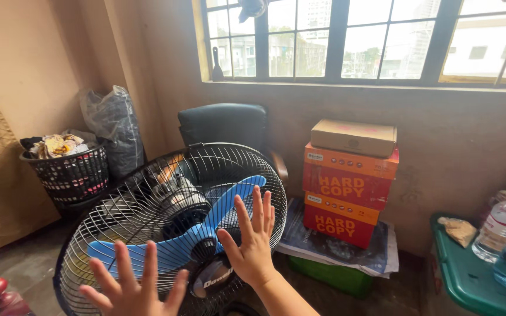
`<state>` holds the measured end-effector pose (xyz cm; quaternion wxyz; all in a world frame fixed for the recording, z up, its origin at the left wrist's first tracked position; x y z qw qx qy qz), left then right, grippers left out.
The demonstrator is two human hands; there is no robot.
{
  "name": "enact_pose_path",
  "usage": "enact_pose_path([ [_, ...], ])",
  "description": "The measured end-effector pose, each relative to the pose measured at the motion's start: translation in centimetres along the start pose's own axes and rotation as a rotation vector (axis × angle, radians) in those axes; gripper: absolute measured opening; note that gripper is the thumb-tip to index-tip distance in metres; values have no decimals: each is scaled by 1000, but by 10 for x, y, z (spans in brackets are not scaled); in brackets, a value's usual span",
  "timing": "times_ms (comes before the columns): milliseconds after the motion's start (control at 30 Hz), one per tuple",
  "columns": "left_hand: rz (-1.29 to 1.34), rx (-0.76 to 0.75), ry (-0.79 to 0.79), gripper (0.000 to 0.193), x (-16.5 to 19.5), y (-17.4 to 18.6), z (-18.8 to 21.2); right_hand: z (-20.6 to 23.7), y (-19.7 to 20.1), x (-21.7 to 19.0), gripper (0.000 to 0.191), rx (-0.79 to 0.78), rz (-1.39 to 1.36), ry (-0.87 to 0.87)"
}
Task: The person sits on a bed and services a standing fan. They hold the blue blade assembly and turn the center cap by hand to secure it, wipe the rear guard with a cloth, then reattach the front guard and press on the blades to check them.
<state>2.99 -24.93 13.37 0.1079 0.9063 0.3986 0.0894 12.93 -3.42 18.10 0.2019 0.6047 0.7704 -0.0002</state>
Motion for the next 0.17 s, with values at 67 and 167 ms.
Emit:
enact_pose_path([
  [67, -20, -87, 21, 88, 4, -14, 10, 1, 5, -3, 74, -15, -7, 8],
  [167, -13, -123, 43, 85, 2, -22, 31, 11, 15, -2, 73, -52, -10, 12],
])
Point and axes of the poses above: each hand's wrist, its own z-axis away from the middle knuckle, its own y-axis out of the back of the hand, x = y × z, the point moved 10 cm from there along -z, towards the middle knuckle, and after that the axes turned 7 degrees about -z, right-handed, at the moved point
